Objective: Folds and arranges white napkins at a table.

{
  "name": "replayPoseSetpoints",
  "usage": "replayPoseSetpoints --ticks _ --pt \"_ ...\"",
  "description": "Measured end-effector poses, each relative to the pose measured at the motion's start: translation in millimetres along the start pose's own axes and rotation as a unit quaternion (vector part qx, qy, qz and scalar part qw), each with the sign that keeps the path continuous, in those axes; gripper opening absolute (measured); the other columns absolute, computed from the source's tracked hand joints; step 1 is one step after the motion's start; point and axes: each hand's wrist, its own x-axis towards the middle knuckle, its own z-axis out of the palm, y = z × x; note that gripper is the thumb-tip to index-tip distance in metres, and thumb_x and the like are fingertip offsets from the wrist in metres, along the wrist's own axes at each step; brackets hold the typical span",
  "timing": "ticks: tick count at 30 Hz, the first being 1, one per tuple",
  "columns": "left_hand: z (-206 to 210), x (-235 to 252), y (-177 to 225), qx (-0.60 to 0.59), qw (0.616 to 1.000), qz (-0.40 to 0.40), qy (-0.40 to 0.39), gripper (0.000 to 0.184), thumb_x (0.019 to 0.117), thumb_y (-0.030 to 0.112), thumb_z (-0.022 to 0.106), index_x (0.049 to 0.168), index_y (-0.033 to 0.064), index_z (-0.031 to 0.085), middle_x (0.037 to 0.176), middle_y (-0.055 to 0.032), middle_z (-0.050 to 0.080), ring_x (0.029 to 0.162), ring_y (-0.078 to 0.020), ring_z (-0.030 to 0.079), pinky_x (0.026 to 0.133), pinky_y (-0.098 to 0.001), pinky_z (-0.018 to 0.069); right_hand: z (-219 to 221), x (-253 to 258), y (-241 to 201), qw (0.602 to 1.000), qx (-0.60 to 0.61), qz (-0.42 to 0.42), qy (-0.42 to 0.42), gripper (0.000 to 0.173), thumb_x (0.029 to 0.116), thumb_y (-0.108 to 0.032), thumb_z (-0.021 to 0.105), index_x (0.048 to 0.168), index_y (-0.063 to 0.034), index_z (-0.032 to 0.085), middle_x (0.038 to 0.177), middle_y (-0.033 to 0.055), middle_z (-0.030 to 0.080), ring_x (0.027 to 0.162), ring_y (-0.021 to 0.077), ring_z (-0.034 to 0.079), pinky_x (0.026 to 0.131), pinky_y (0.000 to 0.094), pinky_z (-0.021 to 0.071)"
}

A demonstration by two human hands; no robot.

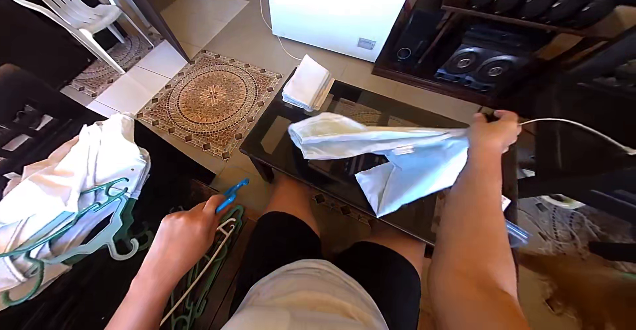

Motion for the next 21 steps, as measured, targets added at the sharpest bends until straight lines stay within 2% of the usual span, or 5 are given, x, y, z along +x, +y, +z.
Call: replayPoseSetpoints --ticks 5,10,14,18,21 --pt "28.5 12.5 25.9 0.029 0.871 -0.213 -0.441 0.038 0.1121 0.022 0.039 0.140 0.0055 0.057 0.115 -0.0296 0.069 0.109 -0.0504 0.067 0.089 -0.0654 0.0510 37.8 -50.7 -16.8 0.980 -0.056 -0.155 -0.109 0.055 0.1024 -0.024 0.059 0.146 0.0083 0.048 0.147 0.0402 0.044 0.140 0.0577 0.038 0.114 0.0689 0.0320" --pt "102.4 -7.4 -2.8 0.062 0.831 -0.308 -0.458 0.037 0.1085 0.015 0.044 0.144 0.0143 0.056 0.124 -0.0239 0.068 0.116 -0.0443 0.066 0.091 -0.0621 0.0530 127.9 -153.9 -47.6 0.882 -0.038 -0.286 -0.372 0.044 0.1024 -0.026 0.063 0.136 0.0021 0.060 0.132 0.0284 0.061 0.120 0.0421 0.062 0.103 0.0565 0.0494" --pt "147.1 -44.5 -42.2 0.068 0.786 -0.403 -0.464 0.035 0.1050 0.016 0.050 0.138 0.0100 0.060 0.128 -0.0231 0.067 0.120 -0.0437 0.064 0.092 -0.0624 0.0531 175.9 -201.3 -41.8 0.847 -0.159 -0.264 -0.433 0.067 0.0946 -0.049 0.070 0.143 -0.0046 0.057 0.139 0.0247 0.057 0.130 0.0420 0.054 0.104 0.0582 0.0455" --pt "169.6 -71.0 -68.7 0.069 0.751 -0.432 -0.495 0.036 0.1039 0.024 0.056 0.129 0.0005 0.064 0.132 -0.0230 0.065 0.124 -0.0410 0.063 0.096 -0.0599 0.0523 184.4 -202.1 -35.6 0.838 -0.239 -0.219 -0.440 0.037 0.1025 -0.012 0.053 0.137 -0.0014 0.060 0.142 0.0226 0.057 0.135 0.0392 0.052 0.108 0.0560 0.0433" --pt "168.9 -65.0 -70.4 0.071 0.724 -0.397 -0.559 0.045 0.1001 0.032 0.065 0.127 -0.0037 0.064 0.135 -0.0248 0.062 0.128 -0.0410 0.059 0.100 -0.0611 0.0492 177.2 -186.5 -31.3 0.840 -0.209 -0.162 -0.473 0.033 0.1064 -0.016 0.048 0.133 0.0001 0.060 0.138 0.0226 0.059 0.133 0.0364 0.055 0.108 0.0535 0.0446"
